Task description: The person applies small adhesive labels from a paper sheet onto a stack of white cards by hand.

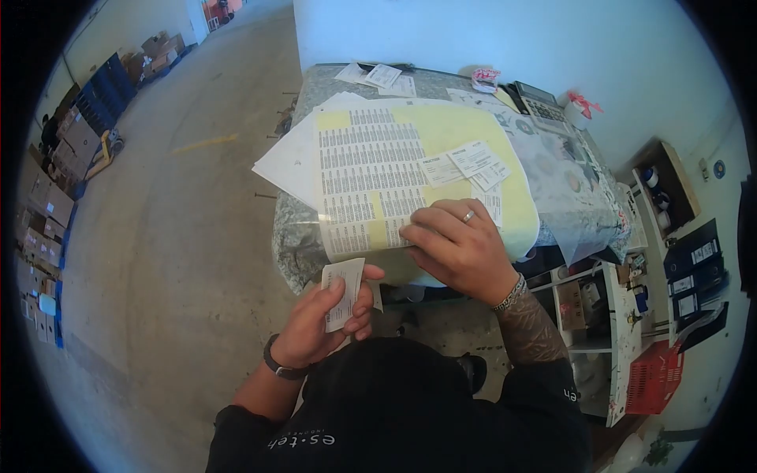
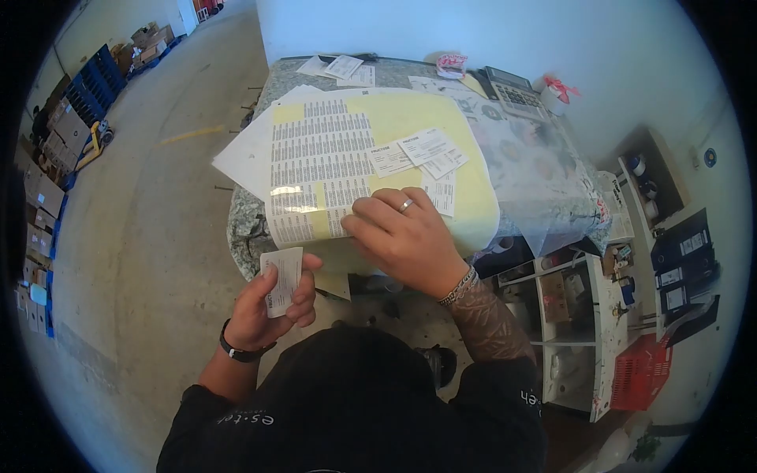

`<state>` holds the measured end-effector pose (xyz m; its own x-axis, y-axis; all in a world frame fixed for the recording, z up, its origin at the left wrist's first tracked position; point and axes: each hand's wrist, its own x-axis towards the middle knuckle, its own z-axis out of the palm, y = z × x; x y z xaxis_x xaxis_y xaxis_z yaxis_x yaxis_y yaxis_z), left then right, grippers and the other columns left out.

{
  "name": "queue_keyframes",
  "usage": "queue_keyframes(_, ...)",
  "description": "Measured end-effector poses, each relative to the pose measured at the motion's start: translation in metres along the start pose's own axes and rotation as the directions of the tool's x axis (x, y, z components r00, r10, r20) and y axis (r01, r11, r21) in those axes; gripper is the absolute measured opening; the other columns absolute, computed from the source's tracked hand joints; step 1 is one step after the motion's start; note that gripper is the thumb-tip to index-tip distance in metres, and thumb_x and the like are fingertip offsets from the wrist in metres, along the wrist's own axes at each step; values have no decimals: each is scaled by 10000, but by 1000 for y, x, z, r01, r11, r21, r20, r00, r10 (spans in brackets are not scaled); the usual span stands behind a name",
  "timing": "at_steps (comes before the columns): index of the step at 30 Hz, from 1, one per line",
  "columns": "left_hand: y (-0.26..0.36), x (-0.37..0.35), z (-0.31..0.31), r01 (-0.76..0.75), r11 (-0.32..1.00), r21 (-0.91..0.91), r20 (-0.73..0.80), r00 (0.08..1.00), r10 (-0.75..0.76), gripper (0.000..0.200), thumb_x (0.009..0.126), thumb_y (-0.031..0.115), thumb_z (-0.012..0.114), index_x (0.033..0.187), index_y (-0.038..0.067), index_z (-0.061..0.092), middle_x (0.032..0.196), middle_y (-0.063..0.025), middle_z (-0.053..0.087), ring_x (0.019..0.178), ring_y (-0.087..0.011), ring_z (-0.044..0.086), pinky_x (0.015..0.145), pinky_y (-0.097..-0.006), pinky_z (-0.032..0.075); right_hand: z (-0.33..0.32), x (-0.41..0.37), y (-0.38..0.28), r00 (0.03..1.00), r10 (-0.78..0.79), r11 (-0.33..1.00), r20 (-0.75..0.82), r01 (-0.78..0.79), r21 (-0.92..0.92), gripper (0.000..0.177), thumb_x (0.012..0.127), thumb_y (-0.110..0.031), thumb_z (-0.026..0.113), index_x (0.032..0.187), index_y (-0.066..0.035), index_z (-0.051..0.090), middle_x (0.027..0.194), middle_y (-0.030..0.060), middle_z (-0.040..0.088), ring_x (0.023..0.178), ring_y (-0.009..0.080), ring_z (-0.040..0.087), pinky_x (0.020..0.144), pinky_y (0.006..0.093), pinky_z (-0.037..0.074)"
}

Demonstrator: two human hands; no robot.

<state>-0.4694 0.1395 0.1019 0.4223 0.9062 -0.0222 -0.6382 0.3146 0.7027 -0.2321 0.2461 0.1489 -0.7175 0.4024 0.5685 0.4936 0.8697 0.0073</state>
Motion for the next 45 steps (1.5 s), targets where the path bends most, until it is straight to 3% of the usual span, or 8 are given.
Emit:
queue_keyframes(10, 1, 1, 0, -44, 999, 1, -55, 998, 44, 577, 1065, 444, 421, 1407, -19, 463, 919, -70, 573, 684, -127, 512, 636, -328, 490, -6, 2, -2, 998, 69, 983, -10, -66, 173, 241, 820, -163, 737, 1054, -118, 698, 1072, 38, 656, 1025, 244, 631, 864, 399, 459)
queue_keyframes(15, 3, 1, 1, -60, 998, 15, -38, 997, 60, 501, 1071, 344, 443, 1422, -13, 427, 1024, -95, 598, 760, -129, 530, 739, -354, 529, -2, -1, -1, 996, 86, 984, -19, -82, 161, 231, 820, -158, 750, 1044, -115, 711, 1090, 50, 667, 1028, 261, 635, 888, 391, 458)
queue_keyframes(22, 4, 1, 1, -66, 998, 16, -23, 998, 66, 487, 1066, 321, 448, 1423, -10, 423, 1034, -95, 594, 779, -130, 533, 756, -355, 530, -8, 3, -5, 995, 98, 977, -9, -94, 193, 185, 816, -165, 755, 979, -117, 682, 1092, 41, 650, 1030, 262, 630, 873, 401, 459)
queue_keyframes(32, 4, 2, 1, -76, 997, 24, -36, 996, 77, 493, 1060, 301, 452, 1441, -9, 404, 1055, -114, 599, 798, -142, 565, 762, -365, 544, 0, 3, 0, 997, 64, 988, -47, -56, 141, 231, 826, -133, 731, 1043, -95, 663, 1071, 57, 662, 999, 280, 636, 867, 400, 478)
queue_keyframes(37, 4, 6, 6, -128, 991, 26, -109, 985, 130, 538, 1054, 278, 460, 1503, 4, 349, 1094, -152, 611, 803, -159, 604, 785, -383, 573, 0, 3, -4, 956, 279, 917, -89, -238, 322, 142, 899, -99, 669, 1035, -58, 662, 935, 95, 693, 859, 331, 666, 758, 409, 519)
queue_keyframes(40, 4, 9, 4, -137, 990, 35, -97, 985, 140, 586, 1069, 355, 427, 1533, 15, 314, 1104, -176, 620, 844, -187, 646, 800, -402, 589, 1, 3, -8, 914, 381, 861, -139, -296, 414, 117, 920, -95, 655, 1026, -47, 661, 923, 116, 697, 832, 345, 672, 746, 418, 524)
queue_keyframes(41, 3, 11, 3, -146, 985, -89, -55, 988, 142, 606, 1071, 435, 383, 1505, 12, 348, 1101, -175, 627, 875, -207, 663, 803, -417, 595, 0, 4, -11, 914, 380, 861, -139, -295, 415, 117, 920, -95, 655, 1026, -47, 661, 923, 116, 697, 832, 345, 672, 746, 418, 524)
queue_keyframes(45, 0, 14, 4, -150, 945, -290, -113, 986, 121, 751, 1051, 639, 237, 1370, 5, 483, 1087, -163, 640, 953, -257, 688, 842, -467, 595, 1, 8, -39, 900, 206, 964, -385, -120, 236, 141, 871, -78, 689, 1004, -33, 695, 895, 82, 681, 804, 291, 660, 734, 409, 510)
